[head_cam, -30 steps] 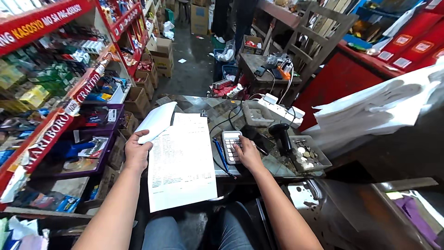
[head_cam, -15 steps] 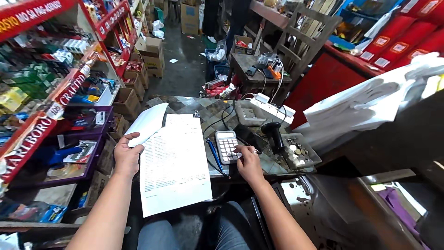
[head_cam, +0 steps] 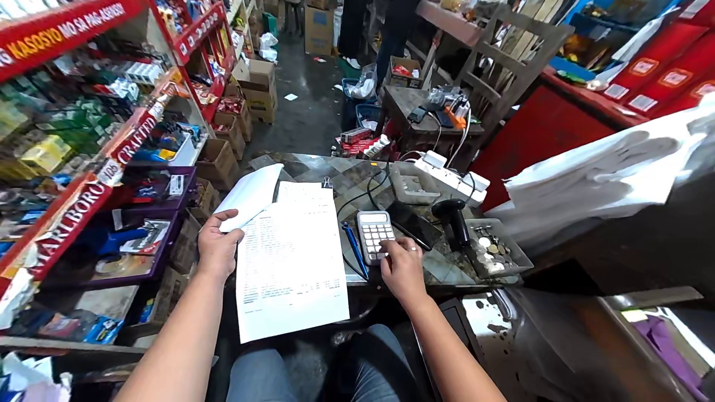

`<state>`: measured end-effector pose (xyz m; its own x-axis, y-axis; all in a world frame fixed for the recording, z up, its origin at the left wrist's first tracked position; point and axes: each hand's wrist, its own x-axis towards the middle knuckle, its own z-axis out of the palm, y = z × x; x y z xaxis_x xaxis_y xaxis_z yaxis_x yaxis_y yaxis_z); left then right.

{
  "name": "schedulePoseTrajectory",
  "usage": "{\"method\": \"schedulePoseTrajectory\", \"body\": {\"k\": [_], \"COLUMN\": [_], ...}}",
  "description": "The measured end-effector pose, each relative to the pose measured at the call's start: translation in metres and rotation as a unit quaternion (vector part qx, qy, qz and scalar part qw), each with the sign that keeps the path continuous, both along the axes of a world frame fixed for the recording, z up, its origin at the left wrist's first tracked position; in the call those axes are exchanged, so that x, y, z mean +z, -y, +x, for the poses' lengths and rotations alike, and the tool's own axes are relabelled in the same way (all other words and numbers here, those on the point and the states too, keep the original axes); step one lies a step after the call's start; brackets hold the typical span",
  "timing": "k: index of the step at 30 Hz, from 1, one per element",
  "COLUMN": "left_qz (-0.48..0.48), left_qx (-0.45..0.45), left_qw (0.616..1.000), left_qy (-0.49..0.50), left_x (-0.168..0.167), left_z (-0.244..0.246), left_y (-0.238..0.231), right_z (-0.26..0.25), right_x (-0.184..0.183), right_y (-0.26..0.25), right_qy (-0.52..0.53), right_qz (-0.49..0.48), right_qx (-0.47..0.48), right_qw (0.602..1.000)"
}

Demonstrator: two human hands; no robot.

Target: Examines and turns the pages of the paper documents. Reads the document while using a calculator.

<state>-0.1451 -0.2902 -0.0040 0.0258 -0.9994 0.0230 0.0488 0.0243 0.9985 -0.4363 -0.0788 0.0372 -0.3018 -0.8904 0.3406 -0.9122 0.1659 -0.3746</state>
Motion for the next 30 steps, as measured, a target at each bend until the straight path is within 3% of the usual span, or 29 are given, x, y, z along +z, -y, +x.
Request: {"method": "schedulePoseTrajectory", "body": {"k": [6,10,14,19,30], "left_qz": [-0.007,-0.016,-0.021,-0.015,-0.022], "left_qx": [-0.006,-0.009,-0.006,-0.014,-0.01], "left_qw": [1.0,1.0,1.0,1.0,1.0], "left_qy": [0.007,0.005,0.003,0.001,-0.006], "left_x": [-0.002,0.001,0.004,0.003,0.002], "left_z": [0.0,-0.001,-0.002,-0.002,-0.002], "left_y": [0.0,-0.002,-0.001,-0.002,-0.002], "right_z": [-0.002,-0.006,-0.024,-0.042,-0.034], "right_x": [0.003,0.008,0.009,0.001,0.004], "right_y": [-0.002,0.019,0.017,0.017,0.019], "right_qy": [0.032,0.058,0.084,0.157,0.1], "right_qz": [0.023,0.112,0.062,0.085,0.124], "right_qx": [-0.002,-0.024,-0.062,-0.1,-0.091], "right_qw": [0.999,0.992,0.993,0.979,0.983]}}
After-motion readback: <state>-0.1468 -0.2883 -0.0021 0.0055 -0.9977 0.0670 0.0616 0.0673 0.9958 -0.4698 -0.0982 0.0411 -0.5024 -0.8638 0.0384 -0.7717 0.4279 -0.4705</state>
